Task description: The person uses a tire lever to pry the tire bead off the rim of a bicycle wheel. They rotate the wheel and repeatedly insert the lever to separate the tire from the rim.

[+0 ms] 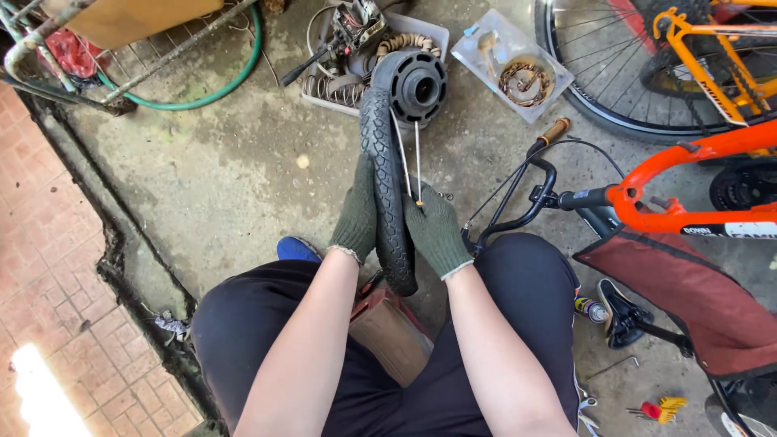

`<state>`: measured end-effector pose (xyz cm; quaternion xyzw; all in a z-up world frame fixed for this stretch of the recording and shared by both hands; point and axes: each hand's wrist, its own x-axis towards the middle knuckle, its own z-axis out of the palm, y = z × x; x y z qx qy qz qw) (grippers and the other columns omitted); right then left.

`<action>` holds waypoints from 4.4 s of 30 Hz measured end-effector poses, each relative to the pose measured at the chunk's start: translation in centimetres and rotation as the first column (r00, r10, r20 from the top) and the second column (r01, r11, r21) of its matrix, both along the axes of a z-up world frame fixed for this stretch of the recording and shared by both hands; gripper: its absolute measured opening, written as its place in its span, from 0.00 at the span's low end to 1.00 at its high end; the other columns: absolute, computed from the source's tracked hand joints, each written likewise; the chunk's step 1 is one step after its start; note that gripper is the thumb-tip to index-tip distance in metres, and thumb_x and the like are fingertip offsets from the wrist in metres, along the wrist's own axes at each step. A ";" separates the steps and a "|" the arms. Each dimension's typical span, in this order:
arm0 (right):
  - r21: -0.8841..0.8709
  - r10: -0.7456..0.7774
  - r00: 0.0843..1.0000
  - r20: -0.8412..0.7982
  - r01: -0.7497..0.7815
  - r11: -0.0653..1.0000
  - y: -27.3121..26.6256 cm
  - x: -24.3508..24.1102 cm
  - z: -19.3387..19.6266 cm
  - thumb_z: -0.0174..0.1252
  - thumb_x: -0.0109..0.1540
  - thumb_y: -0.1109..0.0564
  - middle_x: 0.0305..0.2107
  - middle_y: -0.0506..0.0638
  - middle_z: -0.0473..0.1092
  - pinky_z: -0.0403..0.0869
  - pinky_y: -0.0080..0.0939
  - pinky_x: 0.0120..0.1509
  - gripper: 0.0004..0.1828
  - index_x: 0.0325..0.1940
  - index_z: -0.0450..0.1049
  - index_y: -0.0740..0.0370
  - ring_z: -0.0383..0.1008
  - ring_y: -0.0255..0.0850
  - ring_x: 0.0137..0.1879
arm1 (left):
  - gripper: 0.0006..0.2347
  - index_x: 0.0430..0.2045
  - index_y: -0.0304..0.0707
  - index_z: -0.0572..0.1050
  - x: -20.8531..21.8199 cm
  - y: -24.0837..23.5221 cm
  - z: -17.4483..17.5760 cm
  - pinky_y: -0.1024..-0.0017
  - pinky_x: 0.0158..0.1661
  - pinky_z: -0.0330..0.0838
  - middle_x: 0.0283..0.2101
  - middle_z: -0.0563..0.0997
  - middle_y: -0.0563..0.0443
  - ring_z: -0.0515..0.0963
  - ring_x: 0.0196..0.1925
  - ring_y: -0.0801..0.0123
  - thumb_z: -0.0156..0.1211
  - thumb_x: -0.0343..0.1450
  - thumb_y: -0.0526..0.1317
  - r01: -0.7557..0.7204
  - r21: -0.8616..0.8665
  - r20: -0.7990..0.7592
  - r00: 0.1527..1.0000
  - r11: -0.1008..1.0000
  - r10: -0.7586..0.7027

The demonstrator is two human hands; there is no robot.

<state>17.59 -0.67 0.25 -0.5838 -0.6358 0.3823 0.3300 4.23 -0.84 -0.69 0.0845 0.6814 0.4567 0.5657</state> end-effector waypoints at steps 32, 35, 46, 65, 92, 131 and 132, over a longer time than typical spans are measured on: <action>0.203 0.402 0.799 0.447 -0.528 0.824 2.6 5.6 1.8 0.73 0.57 0.45 0.41 0.51 0.79 0.78 0.55 0.52 0.22 0.53 0.78 0.47 0.78 0.57 0.51 | 0.20 0.29 0.46 0.76 -3.5 -6.0 0.7 0.52 0.45 0.73 0.33 0.82 0.41 0.82 0.44 0.45 0.59 0.71 0.63 0.612 -0.031 -0.744 0.513 0.790 -0.427; 0.209 0.424 0.802 0.420 -0.540 0.815 3.1 5.0 1.4 0.73 0.57 0.44 0.43 0.49 0.79 0.77 0.55 0.55 0.23 0.55 0.77 0.43 0.77 0.57 0.53 | 0.21 0.46 0.47 0.73 -5.1 -6.3 4.4 0.50 0.43 0.77 0.44 0.72 0.45 0.82 0.43 0.41 0.71 0.63 0.49 0.692 -0.081 -0.988 0.039 0.717 -0.150; 0.042 0.165 0.932 0.323 -0.189 0.981 4.2 5.3 -1.2 0.73 0.52 0.39 0.44 0.46 0.77 0.77 0.53 0.59 0.26 0.51 0.76 0.43 0.76 0.50 0.55 | 0.28 0.52 0.54 0.71 -7.0 0.7 -1.1 0.45 0.51 0.70 0.39 0.77 0.46 0.82 0.46 0.45 0.74 0.59 0.55 0.796 -0.287 -0.954 -0.286 0.532 -0.087; -0.441 0.409 0.693 0.594 -0.145 0.886 -3.5 11.5 -7.4 0.48 0.63 0.49 0.43 0.64 0.79 0.76 0.60 0.61 0.20 0.52 0.77 0.61 0.78 0.60 0.56 | 0.41 0.74 0.62 0.57 -8.1 -0.5 1.3 0.39 0.50 0.75 0.44 0.79 0.38 0.83 0.49 0.36 0.74 0.65 0.53 0.667 -0.451 -0.892 -0.364 0.593 -0.270; -0.336 0.175 0.893 0.414 -0.029 0.941 -1.6 11.4 -1.4 0.52 0.67 0.47 0.49 0.61 0.78 0.77 0.61 0.55 0.20 0.59 0.79 0.54 0.76 0.63 0.56 | 0.17 0.35 0.47 0.81 -1.2 4.3 -0.1 0.52 0.42 0.72 0.33 0.82 0.46 0.86 0.33 0.49 0.71 0.60 0.55 0.747 -0.460 -0.883 -0.444 0.481 -0.155; -0.291 0.228 0.876 0.425 -0.106 0.951 0.9 0.0 5.2 0.56 0.61 0.44 0.45 0.34 0.79 0.75 0.44 0.61 0.16 0.53 0.80 0.29 0.77 0.37 0.57 | 0.25 0.56 0.44 0.69 -8.5 1.0 2.1 0.45 0.40 0.80 0.41 0.79 0.37 0.83 0.45 0.35 0.69 0.64 0.40 0.717 -0.331 -0.936 -0.168 0.613 -0.308; -0.290 0.228 0.876 0.424 -0.107 0.951 0.4 -0.5 5.1 0.56 0.61 0.44 0.45 0.34 0.79 0.75 0.44 0.61 0.16 0.53 0.80 0.29 0.77 0.37 0.57 | 0.25 0.56 0.44 0.69 -8.7 1.1 2.0 0.45 0.40 0.80 0.41 0.79 0.37 0.83 0.45 0.35 0.69 0.64 0.40 0.716 -0.331 -0.936 -0.169 0.614 -0.308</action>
